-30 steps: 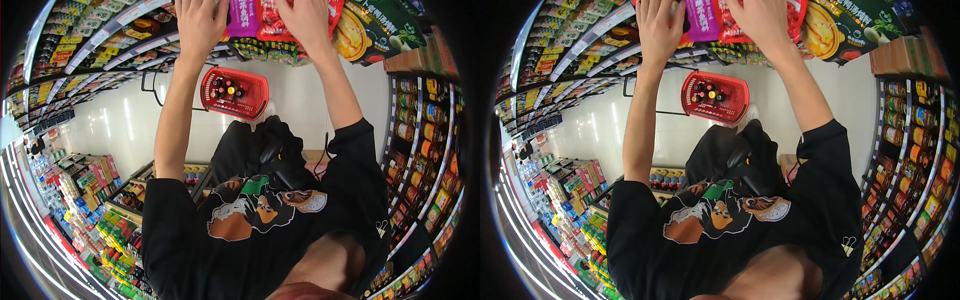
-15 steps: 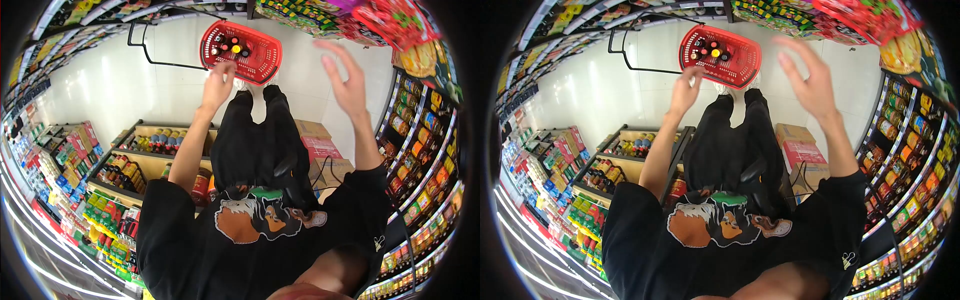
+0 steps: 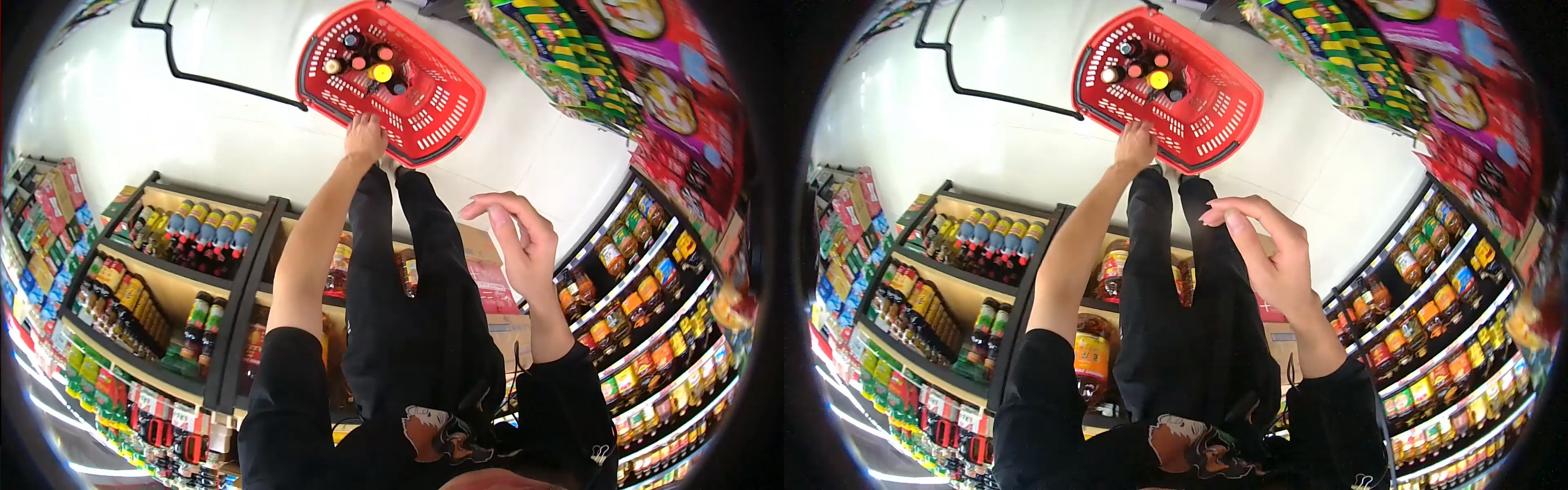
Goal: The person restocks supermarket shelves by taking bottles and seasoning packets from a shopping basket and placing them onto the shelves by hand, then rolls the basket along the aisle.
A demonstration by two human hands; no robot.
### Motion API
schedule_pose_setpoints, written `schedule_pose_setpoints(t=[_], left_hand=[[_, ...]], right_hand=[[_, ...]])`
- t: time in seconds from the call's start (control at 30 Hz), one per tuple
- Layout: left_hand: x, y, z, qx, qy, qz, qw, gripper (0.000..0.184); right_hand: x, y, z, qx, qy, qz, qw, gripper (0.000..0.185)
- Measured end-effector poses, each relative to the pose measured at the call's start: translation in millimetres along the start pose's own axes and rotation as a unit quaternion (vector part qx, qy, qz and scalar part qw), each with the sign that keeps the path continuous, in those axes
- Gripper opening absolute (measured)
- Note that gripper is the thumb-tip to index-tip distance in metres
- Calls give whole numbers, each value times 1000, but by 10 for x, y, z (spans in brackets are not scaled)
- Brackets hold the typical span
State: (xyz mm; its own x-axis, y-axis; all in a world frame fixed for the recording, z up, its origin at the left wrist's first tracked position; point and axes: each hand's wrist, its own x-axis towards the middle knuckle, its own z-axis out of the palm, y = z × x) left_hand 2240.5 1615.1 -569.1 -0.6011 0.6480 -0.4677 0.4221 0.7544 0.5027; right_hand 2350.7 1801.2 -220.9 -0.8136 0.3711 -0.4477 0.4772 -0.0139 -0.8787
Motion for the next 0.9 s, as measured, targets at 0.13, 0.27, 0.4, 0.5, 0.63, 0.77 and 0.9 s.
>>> schedule_pose_setpoints(t=[0.13, 0.27, 0.4, 0.5, 0.63, 0.77, 0.9], left_hand=[[525, -193, 438, 70, -18, -18, 997, 39], [941, -406, 856, 55, -38, -58, 996, 38], [1056, -455, 990, 66, -61, -64, 994, 32], [1133, -526, 989, 83, -81, -46, 992, 28], [998, -553, 971, 91, -88, -29, 991, 23], [777, -455, 795, 87, -88, -16, 992, 24], [420, -215, 379, 73, -69, 13, 995, 35]], right_hand=[[221, 397, 99, -24, -9, 13, 1000, 18], [330, 792, 176, 8, -14, 39, 999, 17], [385, 1040, 245, 7, -12, 60, 998, 16], [384, 1073, 281, -4, -21, 66, 998, 14], [375, 976, 288, -6, -19, 76, 997, 14], [342, 907, 333, -14, -20, 49, 998, 14], [274, 816, 409, 22, -31, 80, 996, 17]])
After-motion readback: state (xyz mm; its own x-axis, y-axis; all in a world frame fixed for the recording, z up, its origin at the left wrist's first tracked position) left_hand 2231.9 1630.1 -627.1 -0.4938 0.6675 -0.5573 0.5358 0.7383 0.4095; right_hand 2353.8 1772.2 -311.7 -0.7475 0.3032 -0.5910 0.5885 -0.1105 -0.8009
